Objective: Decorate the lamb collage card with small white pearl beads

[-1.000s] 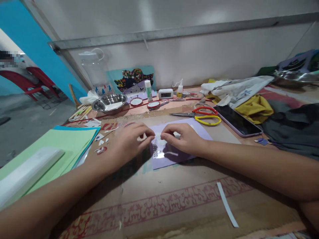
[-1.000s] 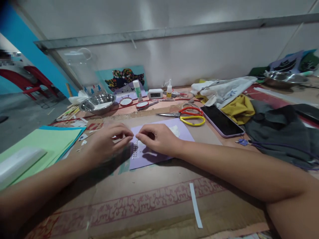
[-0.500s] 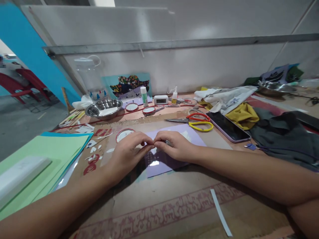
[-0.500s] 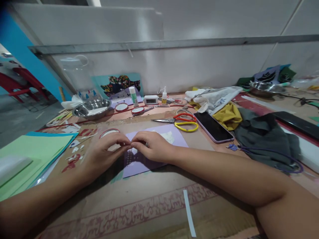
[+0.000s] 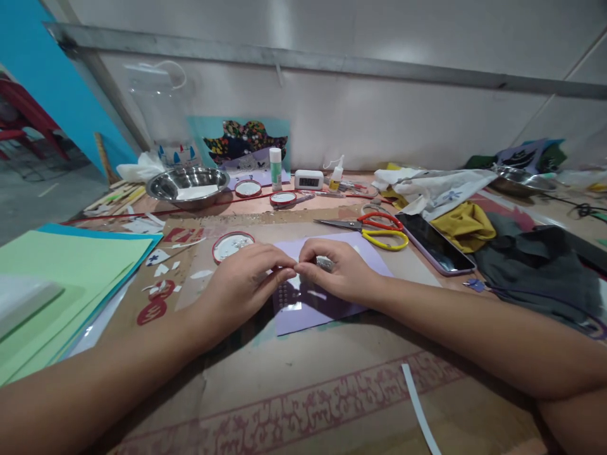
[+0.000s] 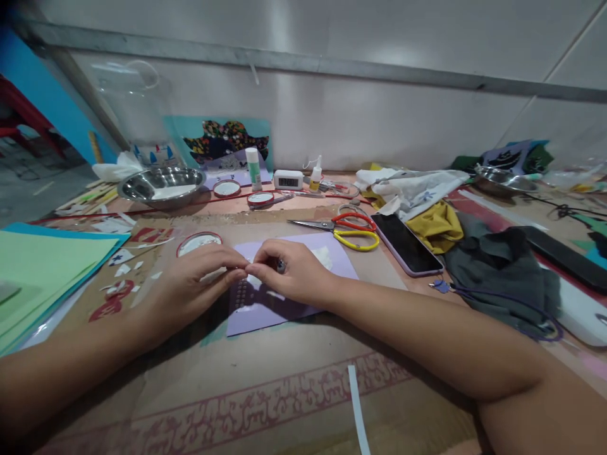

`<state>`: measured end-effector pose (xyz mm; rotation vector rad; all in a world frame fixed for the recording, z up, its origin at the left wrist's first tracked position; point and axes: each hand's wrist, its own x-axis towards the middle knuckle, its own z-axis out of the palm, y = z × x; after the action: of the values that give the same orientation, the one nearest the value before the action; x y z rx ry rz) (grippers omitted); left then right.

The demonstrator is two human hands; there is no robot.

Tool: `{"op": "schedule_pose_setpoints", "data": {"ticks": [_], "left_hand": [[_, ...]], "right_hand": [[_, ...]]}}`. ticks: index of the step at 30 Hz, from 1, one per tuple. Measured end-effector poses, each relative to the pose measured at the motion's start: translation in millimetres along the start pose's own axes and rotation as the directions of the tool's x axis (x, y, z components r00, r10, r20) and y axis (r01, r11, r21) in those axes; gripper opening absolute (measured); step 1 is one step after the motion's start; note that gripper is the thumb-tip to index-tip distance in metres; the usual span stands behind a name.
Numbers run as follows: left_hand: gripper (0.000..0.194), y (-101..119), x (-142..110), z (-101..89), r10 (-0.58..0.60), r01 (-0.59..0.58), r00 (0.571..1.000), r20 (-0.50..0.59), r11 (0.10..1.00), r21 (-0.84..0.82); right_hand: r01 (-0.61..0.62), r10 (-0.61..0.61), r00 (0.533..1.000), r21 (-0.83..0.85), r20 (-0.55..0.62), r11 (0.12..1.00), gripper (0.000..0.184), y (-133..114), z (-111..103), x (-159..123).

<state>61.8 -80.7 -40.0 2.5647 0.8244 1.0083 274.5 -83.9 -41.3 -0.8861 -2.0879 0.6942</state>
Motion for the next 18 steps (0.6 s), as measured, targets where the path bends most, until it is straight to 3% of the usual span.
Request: {"op": "schedule_pose_setpoints", "data": {"ticks": [7,14,18], "left_hand": [[0.013,2.5,2.9,-2.3,-0.039,0.044,0.999,0.038,0.989,-0.143],[0.014,7.4,2.6,-1.2,-0.15,0.156,0.987,0.061,0.98,-0.124],[0.018,8.8,2.4,-2.0,-0.157,0.166,0.983,0.092,0.981,-0.105]], "right_hand": [[0.033,-0.034,0.999,0.022,0.031,0.999,0.029,1.7,-1.5,0.1],[0.095,-0.095,0.991,0.007,0.097,0.995,0.026,1.6,-1.8,-0.9],[0.153,-0.147,0.979,-0.031,0.144,0.988,0.024,1.6,-1.2,-2.0]]}}
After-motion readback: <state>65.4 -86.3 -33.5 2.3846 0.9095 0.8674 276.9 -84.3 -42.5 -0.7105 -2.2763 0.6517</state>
